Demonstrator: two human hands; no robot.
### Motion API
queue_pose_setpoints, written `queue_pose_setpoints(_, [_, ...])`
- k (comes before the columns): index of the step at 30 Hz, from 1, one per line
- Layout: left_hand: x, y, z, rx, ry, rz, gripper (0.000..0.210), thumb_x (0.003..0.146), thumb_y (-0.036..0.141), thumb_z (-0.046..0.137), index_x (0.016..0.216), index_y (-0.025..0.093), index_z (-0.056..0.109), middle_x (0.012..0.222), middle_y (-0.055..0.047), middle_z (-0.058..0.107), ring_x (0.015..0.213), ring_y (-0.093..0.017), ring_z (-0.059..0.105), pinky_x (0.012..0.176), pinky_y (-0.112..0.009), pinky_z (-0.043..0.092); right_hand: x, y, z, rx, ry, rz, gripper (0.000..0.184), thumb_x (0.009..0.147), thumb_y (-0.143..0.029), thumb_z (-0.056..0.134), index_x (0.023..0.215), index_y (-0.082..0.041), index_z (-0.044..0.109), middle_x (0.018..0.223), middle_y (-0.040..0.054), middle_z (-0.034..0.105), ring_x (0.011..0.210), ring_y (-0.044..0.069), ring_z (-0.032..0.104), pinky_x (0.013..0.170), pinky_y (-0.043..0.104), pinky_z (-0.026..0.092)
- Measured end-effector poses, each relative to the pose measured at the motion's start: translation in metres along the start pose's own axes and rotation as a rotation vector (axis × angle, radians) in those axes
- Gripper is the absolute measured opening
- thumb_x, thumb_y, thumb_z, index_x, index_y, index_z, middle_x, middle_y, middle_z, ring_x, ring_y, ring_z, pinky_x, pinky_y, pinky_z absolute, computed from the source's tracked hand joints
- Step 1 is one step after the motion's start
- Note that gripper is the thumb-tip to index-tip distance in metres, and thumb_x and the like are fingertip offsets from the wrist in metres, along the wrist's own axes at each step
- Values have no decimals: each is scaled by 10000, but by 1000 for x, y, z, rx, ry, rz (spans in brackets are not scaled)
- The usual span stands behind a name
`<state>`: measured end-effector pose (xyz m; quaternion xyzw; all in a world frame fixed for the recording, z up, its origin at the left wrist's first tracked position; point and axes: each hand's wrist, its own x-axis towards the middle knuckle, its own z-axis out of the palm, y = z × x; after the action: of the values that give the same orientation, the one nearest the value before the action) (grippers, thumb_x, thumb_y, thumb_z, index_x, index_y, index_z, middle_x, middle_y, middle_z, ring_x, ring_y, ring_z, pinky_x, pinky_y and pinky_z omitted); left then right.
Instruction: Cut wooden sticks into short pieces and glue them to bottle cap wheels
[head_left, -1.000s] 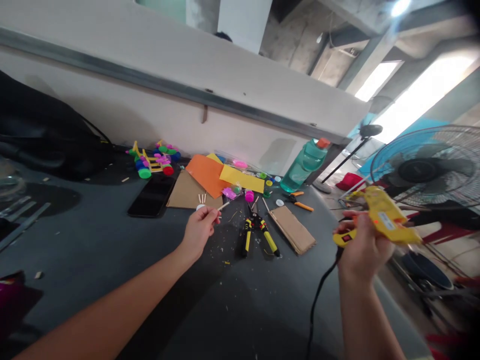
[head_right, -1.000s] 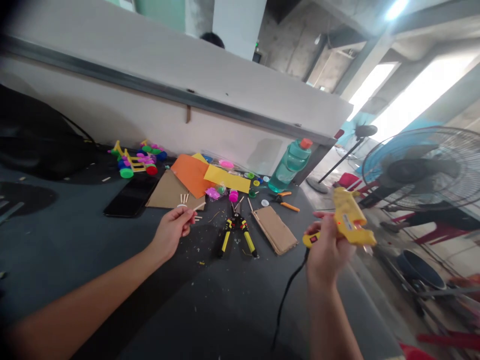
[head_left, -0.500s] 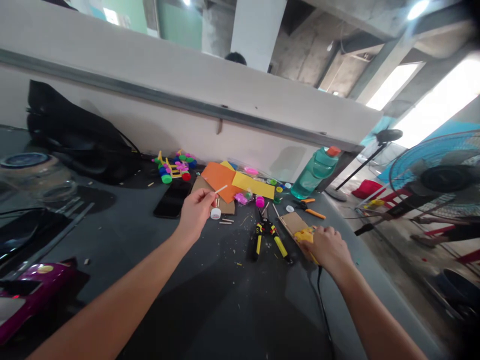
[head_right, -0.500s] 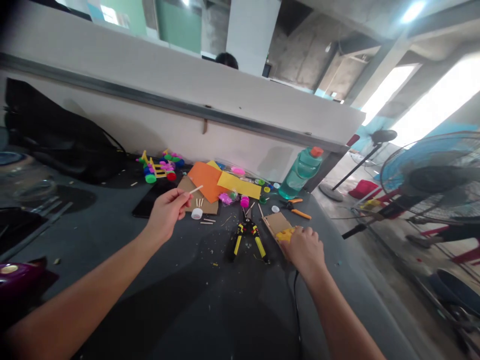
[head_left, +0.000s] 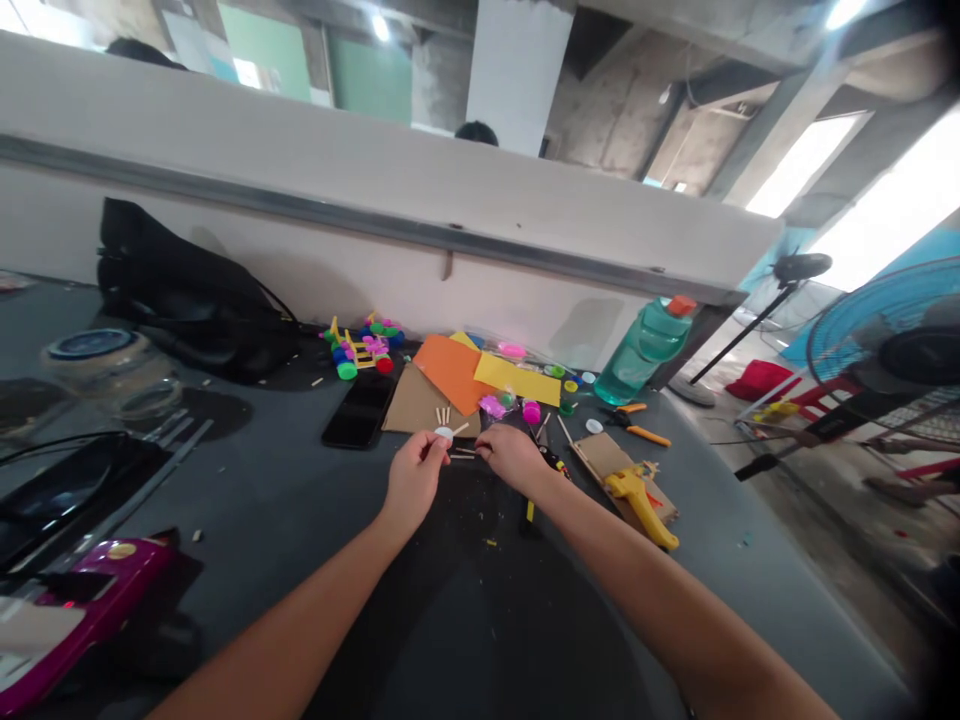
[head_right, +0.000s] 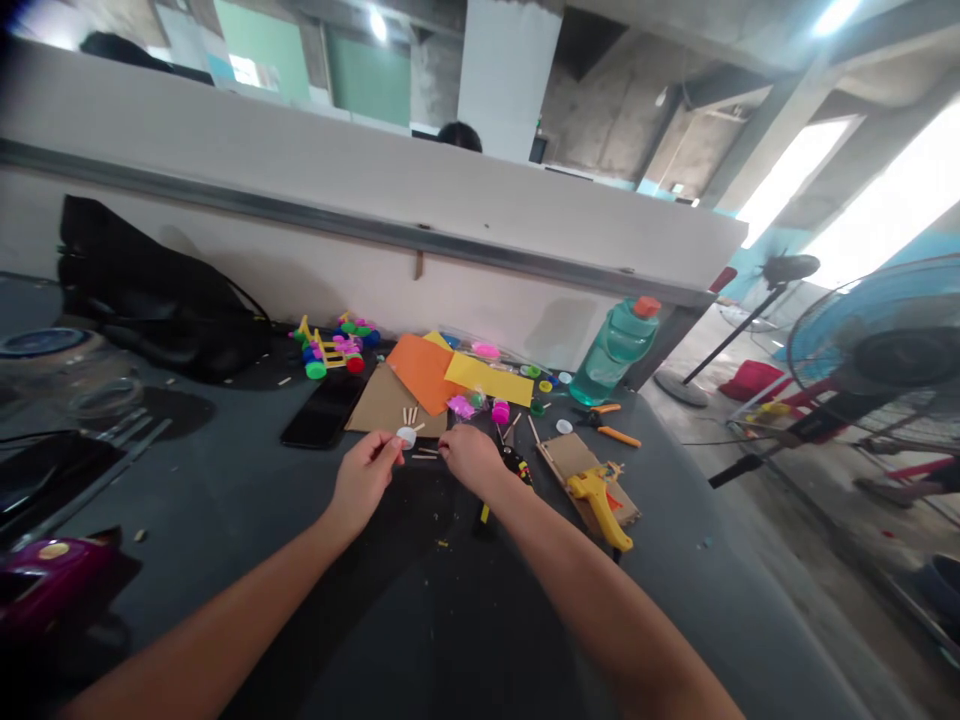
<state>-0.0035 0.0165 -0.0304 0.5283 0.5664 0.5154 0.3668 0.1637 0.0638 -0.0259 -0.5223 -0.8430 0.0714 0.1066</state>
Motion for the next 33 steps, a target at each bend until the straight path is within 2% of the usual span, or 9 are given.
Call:
queue_pose_setpoints(6, [2, -4, -3, 45, -53, 41, 243, 774, 377, 476, 713, 174, 595, 572, 25, 578, 455, -104, 464, 468, -217, 329, -7, -1, 1, 76, 49, 42, 149, 786, -204, 522, 819, -199, 667, 875, 63, 655, 854, 176, 588, 729, 251, 409])
queue_pose_setpoints(11, [2, -6, -4, 85, -76, 34, 247, 791, 377, 471, 704, 177, 585, 535, 32, 551, 447, -105, 447, 460, -214, 312, -19, 8, -6, 227, 148, 148, 109, 762, -208, 501, 773, -192, 608, 729, 15, 652, 663, 145, 601, 612, 242, 441])
queue_pose_setpoints(15, [2, -7, -3, 112, -104, 26, 267, 807, 394, 465, 672, 181, 552, 520, 40, 516, 424, -95, 403, 441, -211, 288, -31, 11, -9, 671, 172, 248, 78, 739, -269, 519, 711, -199, 540, 575, -36, 591, 431, 109, 529, 411, 214, 409])
queue_pose_setpoints(17, [2, -8, -3, 108, -113, 19, 267, 804, 402, 471, 673, 182, 550, 533, 37, 523, 427, -94, 402, 439, -210, 288, -35, 8, -10, 894, 162, 261, 75, 693, -258, 567, 679, -195, 529, 542, -52, 551, 382, 95, 494, 369, 205, 380])
queue_pose_setpoints(24, [0, -9, 2, 12, -156, -67, 257, 770, 410, 509, 718, 169, 582, 616, 1, 596, 469, -96, 451, 438, -202, 316, -37, -2, -8, 1228, 115, 286, 73, 672, -216, 607, 728, -169, 608, 550, -66, 517, 391, 55, 483, 389, 175, 367])
queue_pose_setpoints(30, [-5, -6, 5, -93, -231, -157, 239, 754, 393, 530, 773, 167, 602, 659, -9, 611, 494, -94, 473, 410, -188, 331, -39, -8, -1, 1404, 42, 299, 167, 670, -300, 659, 739, -153, 616, 698, 11, 621, 651, 129, 596, 471, 209, 494])
queue_pose_setpoints(33, [-9, -3, 6, -138, -251, -199, 231, 751, 386, 534, 769, 164, 597, 664, -13, 605, 504, -96, 476, 384, -177, 329, -39, -10, 1, 1438, 90, 327, 188, 653, -292, 679, 739, -154, 585, 698, 11, 634, 638, 130, 610, 467, 209, 499])
